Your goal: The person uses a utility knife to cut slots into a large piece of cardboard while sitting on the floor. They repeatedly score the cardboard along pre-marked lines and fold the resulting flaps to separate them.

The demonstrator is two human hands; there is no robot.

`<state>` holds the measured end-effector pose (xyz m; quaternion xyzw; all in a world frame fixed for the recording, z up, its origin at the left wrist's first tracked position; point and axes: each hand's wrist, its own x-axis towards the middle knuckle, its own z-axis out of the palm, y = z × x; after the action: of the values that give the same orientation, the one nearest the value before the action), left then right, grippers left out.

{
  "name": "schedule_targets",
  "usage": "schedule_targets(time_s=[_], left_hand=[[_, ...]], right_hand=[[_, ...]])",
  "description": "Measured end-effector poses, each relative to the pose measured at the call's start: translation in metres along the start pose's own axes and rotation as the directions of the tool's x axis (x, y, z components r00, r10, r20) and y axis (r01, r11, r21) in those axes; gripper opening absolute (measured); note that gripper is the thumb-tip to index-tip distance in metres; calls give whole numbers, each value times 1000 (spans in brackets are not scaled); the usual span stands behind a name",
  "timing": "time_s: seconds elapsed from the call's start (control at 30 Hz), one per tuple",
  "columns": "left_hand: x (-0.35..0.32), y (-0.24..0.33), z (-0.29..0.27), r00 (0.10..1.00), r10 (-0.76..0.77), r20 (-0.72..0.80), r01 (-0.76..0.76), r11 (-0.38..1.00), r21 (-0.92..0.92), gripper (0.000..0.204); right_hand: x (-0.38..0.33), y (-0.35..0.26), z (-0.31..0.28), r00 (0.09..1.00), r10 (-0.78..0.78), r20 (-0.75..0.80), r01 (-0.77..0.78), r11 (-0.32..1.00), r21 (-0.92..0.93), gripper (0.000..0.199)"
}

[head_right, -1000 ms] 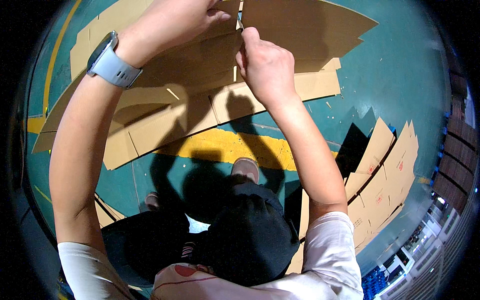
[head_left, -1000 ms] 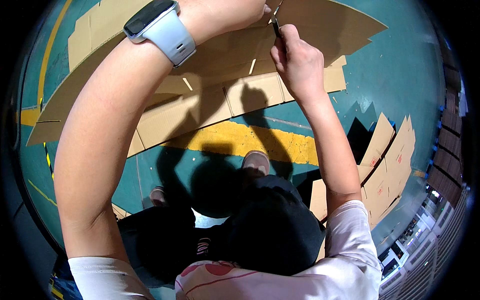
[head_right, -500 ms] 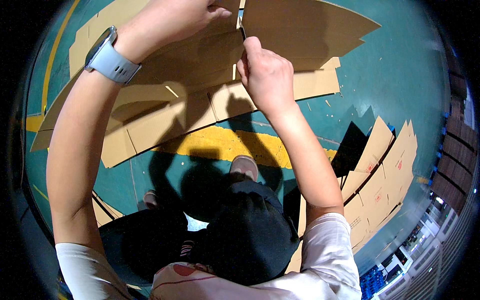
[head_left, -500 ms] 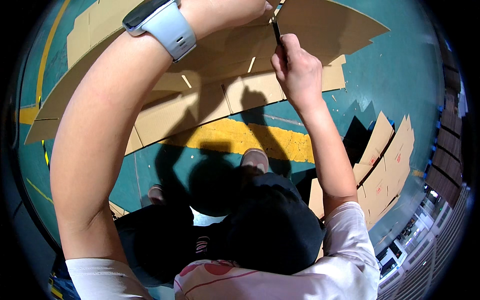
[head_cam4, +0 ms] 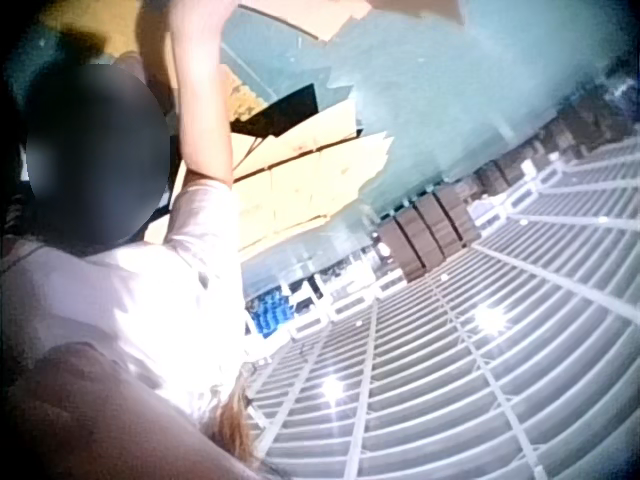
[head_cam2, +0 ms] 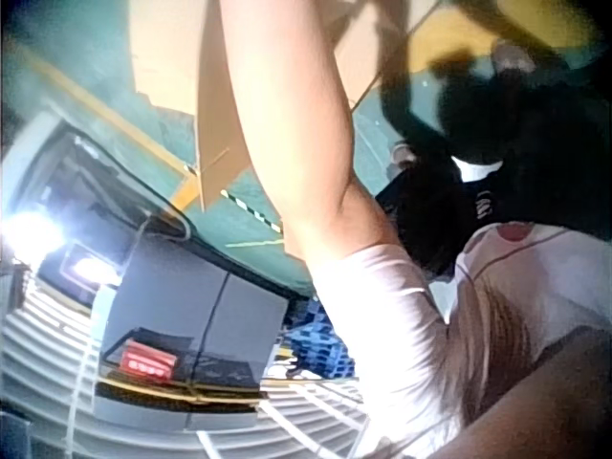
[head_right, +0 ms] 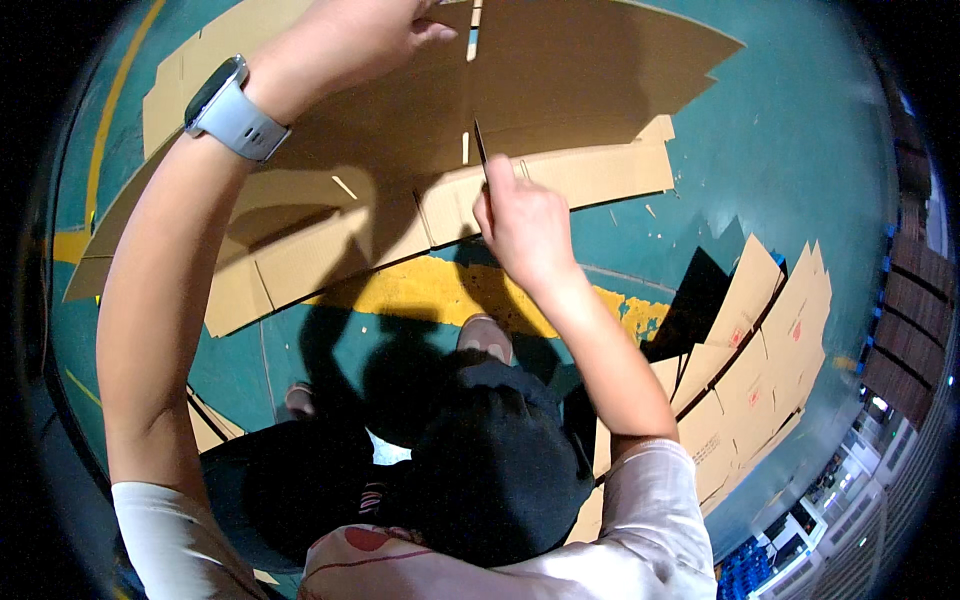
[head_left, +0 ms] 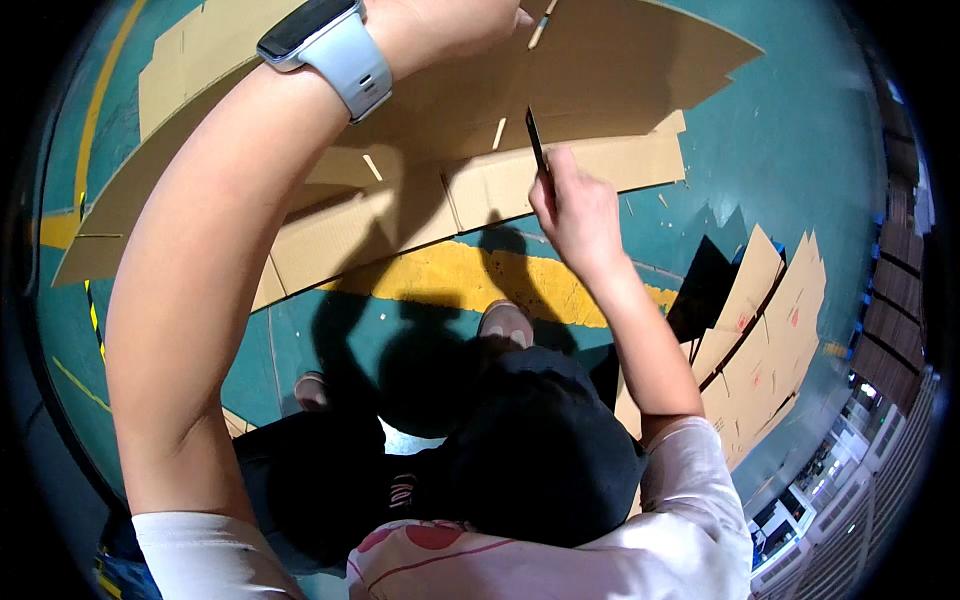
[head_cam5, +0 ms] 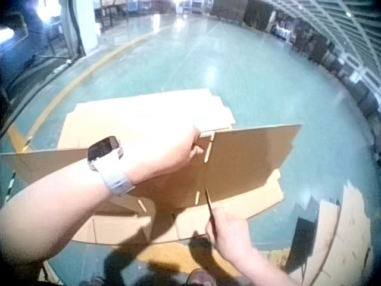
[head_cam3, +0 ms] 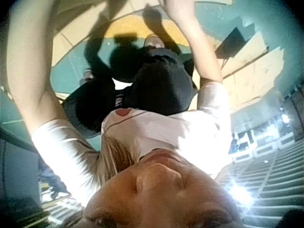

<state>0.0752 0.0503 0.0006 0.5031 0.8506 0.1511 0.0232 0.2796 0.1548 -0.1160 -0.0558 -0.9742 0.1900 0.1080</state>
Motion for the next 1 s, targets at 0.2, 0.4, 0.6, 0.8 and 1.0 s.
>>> schedule_targets(time_s=[0.2,0.4,0.6,0.8,1.0], left_hand=[[-41,-87,-24,893,57,447,20,986,-167,40],[-85,-114,-28,972,50,232,-31,996,-85,36],[-38,-60,-10,968,-5,251,51,983,-175,30],[-36,-57,-7,988,63,144,-24,966,-256,25],[-36,-57,-6,990,45,135,-18,980,-197,25]], right_hand=[[-33,-7,-3,996,72,60,-79,987,139,16],[24,-58,6,983,-176,-57,184,959,217,16],[57,-57,9,957,-213,-197,237,966,103,17],[57,-51,5,971,-143,-194,159,985,73,18],[71,-48,9,962,-184,-202,197,979,49,18]])
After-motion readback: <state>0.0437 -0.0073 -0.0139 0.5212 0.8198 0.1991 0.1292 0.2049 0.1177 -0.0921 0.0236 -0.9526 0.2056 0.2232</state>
